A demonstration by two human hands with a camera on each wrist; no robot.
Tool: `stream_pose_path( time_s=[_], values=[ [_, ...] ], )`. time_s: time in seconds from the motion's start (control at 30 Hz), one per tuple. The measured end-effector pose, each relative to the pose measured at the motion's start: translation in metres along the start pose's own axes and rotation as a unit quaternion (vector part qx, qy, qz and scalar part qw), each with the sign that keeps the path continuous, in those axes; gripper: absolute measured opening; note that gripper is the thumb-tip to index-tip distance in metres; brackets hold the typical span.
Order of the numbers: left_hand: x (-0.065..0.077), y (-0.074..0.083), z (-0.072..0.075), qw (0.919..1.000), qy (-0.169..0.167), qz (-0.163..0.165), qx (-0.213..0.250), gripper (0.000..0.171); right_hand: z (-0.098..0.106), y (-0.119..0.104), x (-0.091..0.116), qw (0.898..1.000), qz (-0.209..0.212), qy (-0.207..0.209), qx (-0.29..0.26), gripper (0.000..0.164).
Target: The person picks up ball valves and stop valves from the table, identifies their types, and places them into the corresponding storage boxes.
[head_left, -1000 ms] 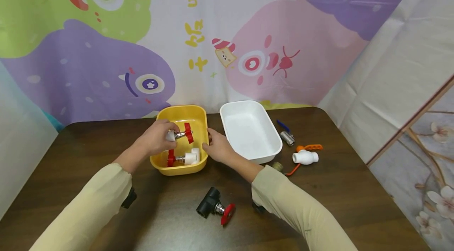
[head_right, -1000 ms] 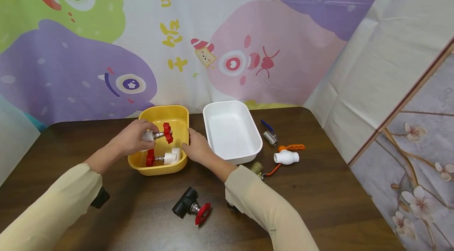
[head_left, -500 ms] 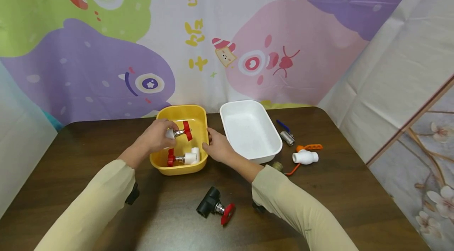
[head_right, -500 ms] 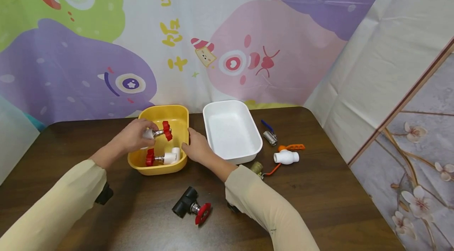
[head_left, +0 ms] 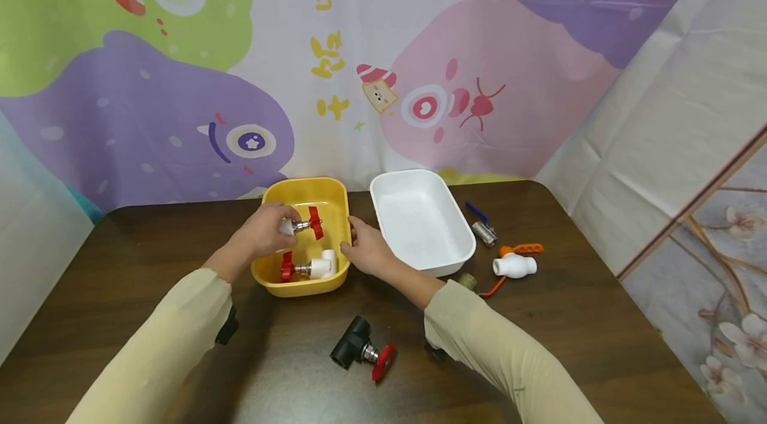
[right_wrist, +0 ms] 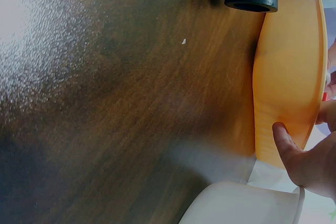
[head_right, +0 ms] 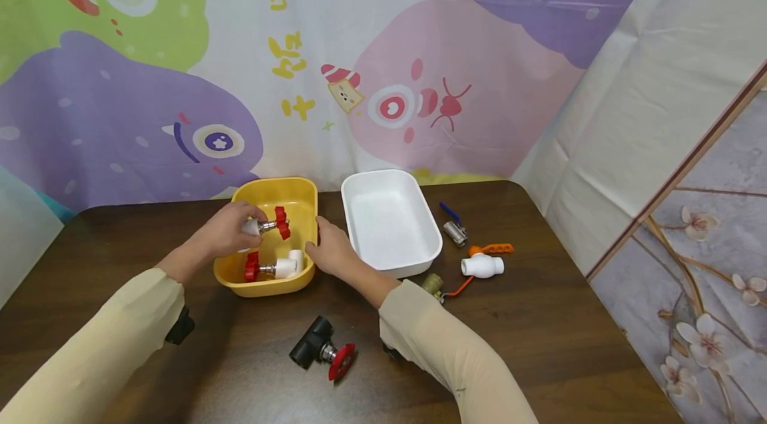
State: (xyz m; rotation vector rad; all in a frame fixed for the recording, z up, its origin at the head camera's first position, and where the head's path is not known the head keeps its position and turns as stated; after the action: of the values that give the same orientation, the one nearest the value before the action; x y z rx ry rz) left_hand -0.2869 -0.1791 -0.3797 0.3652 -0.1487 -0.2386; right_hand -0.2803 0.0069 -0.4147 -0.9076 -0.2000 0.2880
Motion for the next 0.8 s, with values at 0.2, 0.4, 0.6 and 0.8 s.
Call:
stream_pose_path(
  time_s=[0.2, 0.4, 0.6, 0.8],
  values=[
    [-0.003, -0.001, -0.001, 1.0000, -0.002, -0.007, -0.004, 0.037, 0.000, 0.000, 0.000, 1.000, 0.001, 0.002, -0.002, 0.060],
    [-0.004, -0.002, -0.003, 0.9997, 0.008, -0.023, -0.011, 0.034, -0.001, 0.001, 0.000, 1.000, -0.005, 0.001, -0.003, 0.060],
    [-0.007, -0.002, -0.007, 0.9993, 0.011, -0.035, -0.010, 0.034, 0.000, 0.001, 0.000, 1.000, -0.007, 0.002, 0.002, 0.060],
    [-0.011, -0.004, -0.012, 0.9994, 0.000, -0.030, -0.016, 0.035, 0.000, 0.001, 0.001, 1.000, -0.012, 0.001, 0.001, 0.060]
  ],
)
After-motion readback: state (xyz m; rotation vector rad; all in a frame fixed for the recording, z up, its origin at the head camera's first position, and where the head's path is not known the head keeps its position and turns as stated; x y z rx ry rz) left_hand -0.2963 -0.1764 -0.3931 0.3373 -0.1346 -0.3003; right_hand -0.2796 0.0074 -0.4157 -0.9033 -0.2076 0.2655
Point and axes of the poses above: each hand's wrist, its own x-axis away from the middle knuckle, its own z-axis out of the back of the hand, y = z × x, the point moved 5 cm from there along -x, towards the middle knuckle, and after that the axes turned 6 degrees about -x, right-handed, at the moved point
